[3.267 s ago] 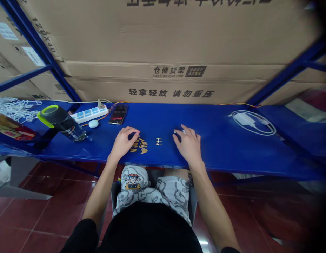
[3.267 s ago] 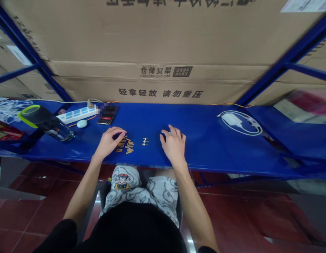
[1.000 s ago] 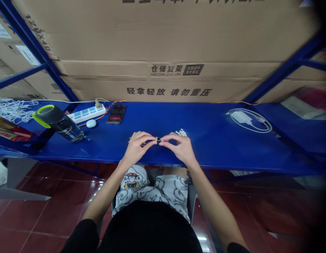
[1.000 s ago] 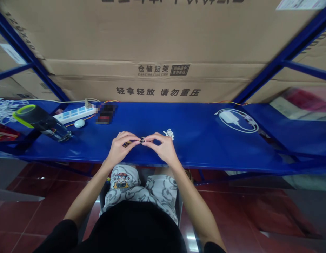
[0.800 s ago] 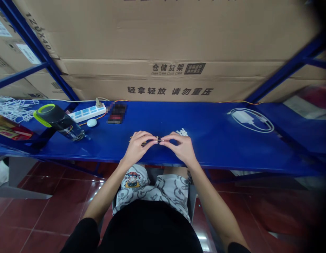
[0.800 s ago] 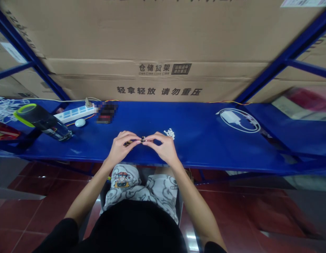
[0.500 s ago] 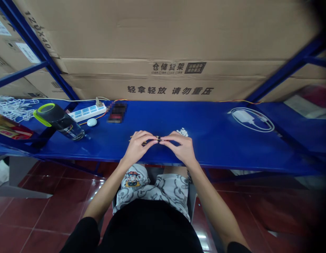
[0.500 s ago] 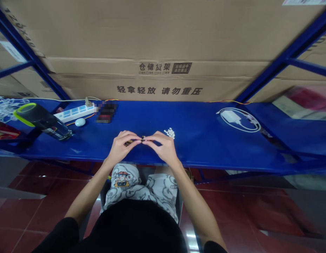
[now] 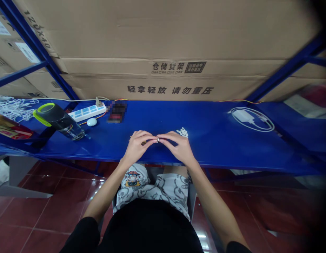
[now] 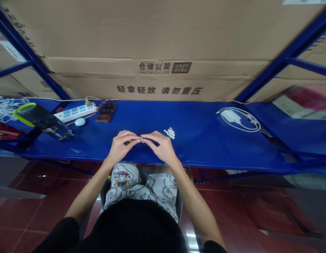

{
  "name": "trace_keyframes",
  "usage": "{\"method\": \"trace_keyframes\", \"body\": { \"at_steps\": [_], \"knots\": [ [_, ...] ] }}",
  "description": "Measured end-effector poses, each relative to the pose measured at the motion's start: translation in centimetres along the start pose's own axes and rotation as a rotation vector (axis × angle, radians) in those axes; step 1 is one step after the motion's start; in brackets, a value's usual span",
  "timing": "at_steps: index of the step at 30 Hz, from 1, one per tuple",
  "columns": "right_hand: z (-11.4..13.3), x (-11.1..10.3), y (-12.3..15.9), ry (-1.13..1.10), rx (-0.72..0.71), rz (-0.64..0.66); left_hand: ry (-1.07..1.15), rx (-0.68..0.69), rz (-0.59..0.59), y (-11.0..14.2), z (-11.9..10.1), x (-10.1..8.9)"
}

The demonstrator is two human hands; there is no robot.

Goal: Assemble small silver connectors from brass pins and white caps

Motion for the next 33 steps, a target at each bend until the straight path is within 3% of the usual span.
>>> {"method": "trace_keyframes", "body": {
  "at_steps": [7,22,29,33],
  "knots": [
    [-0.4,0.0,0.1,0.063,0.028,-0.011,0.011,0.009,0.0,-0.1,0.0,0.0],
    [-0.5,0.0,0.0,0.11,0.048,-0.017,-0.069,-0.119,0.031,0.0,0.8,0.2],
    [-2.9,-1.1,0.0,0.329,0.233,-0.074,-0.157,-0.231,0.058,0.0,1.7,0.3],
    [-4.3,-0.4,-0.7,0.479,0.288,0.037,-0.235,-0.228,0.086,0.1,1.4,0.7]
  ]
}}
Point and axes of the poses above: each hand's wrist, its own y-axis away from the middle knuckle, its own x-axis out of the palm, z = x × y, the point moved 8 cm from there along -y, towards the middle knuckle, and after that the axes turned 10 degrees about z, right-handed, at the moved point
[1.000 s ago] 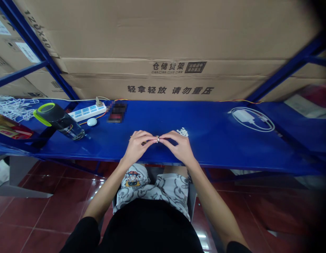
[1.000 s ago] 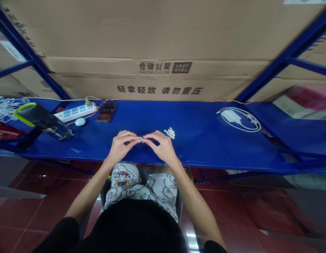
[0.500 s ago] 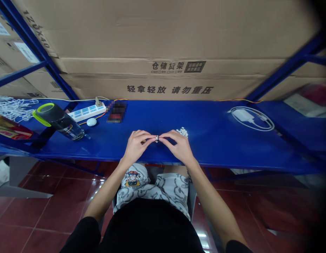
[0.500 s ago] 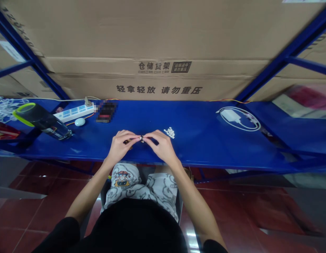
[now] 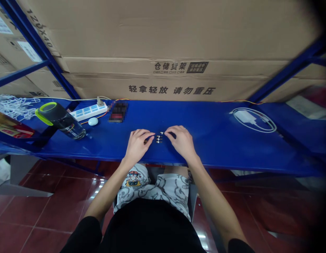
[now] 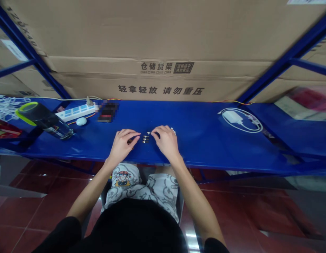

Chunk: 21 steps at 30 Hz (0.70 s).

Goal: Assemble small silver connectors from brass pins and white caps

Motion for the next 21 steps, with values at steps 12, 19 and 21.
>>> {"method": "trace_keyframes", "body": {
  "at_steps": [12,19,21],
  "knots": [
    [0.1,1.8,-1.3,0.094,-0.033,0.126,-0.122,0.021,0.051,0.1,-0.2,1.1],
    [0.0,1.5,-0.9,0.088,-0.034,0.111,-0.152,0.034,0.088,0.1,-0.5,1.3],
    [-0.1,1.6,-0.8,0.08,-0.048,0.113,-0.18,0.045,0.108,0.1,-0.7,1.5]
  ]
}}
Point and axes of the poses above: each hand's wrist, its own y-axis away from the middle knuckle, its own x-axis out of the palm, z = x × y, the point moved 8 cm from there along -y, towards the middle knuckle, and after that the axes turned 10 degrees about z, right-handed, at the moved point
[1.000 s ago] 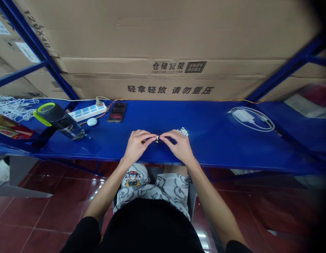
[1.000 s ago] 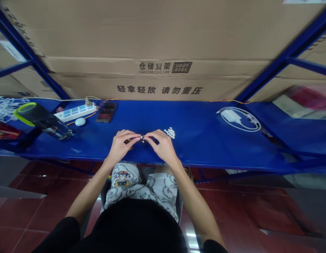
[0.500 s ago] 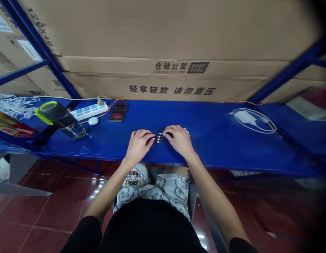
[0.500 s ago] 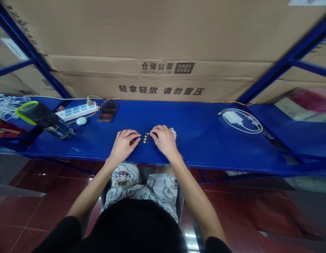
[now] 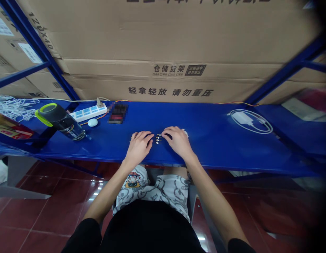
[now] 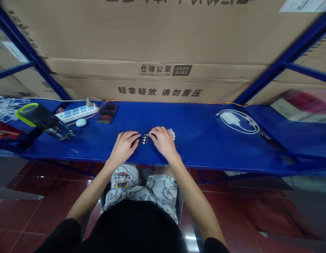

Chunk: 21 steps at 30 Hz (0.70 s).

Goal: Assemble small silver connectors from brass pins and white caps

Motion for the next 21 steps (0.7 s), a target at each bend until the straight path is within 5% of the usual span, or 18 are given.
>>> {"method": "trace_keyframes", "body": {
  "at_steps": [21],
  "knots": [
    [0.6,0.4,-0.4,-0.014,-0.021,0.039,-0.082,0.038,0.109,-0.2,-1.1,1.2]
  ]
}}
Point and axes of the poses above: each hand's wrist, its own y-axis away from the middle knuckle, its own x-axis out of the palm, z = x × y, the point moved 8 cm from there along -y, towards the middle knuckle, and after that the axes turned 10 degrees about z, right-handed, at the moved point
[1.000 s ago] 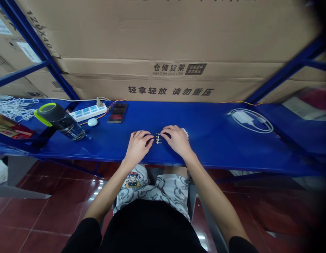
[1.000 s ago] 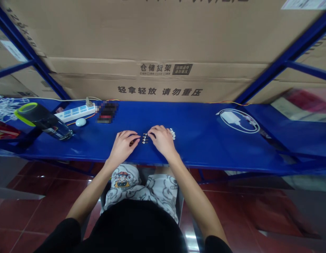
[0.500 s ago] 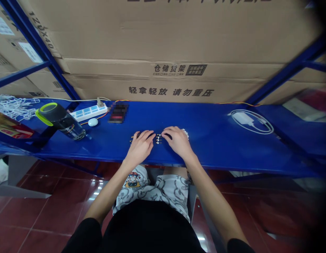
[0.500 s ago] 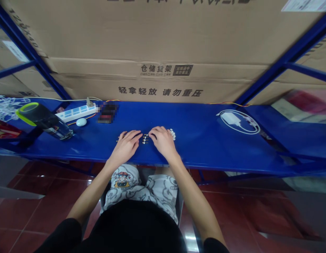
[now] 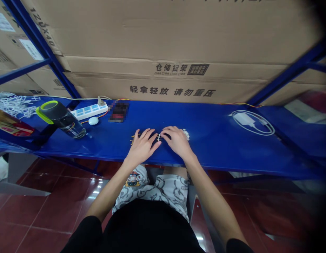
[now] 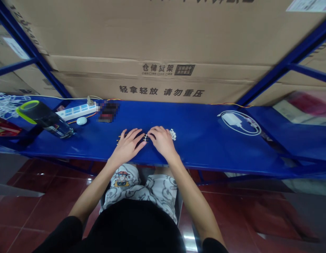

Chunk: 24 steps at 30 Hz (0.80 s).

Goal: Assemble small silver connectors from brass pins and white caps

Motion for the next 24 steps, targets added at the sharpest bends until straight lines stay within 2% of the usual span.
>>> {"method": "trace_keyframes", "body": {
  "at_steps": [11,20,24],
  "knots": [
    [0.4,-0.2,-0.3,-0.002,-0.012,0.007,0.006,0.001,0.011,0.0,0.0,-0.1],
    [-0.1,-0.9,1.5,-0.152,-0.051,-0.095,0.027,-0.014,-0.031,0.2,0.3,-0.5],
    [-0.1,-0.6,1.5,-0.139,-0.052,-0.074,0.008,-0.012,-0.022,0.2,0.3,-0.4]
  ]
}}
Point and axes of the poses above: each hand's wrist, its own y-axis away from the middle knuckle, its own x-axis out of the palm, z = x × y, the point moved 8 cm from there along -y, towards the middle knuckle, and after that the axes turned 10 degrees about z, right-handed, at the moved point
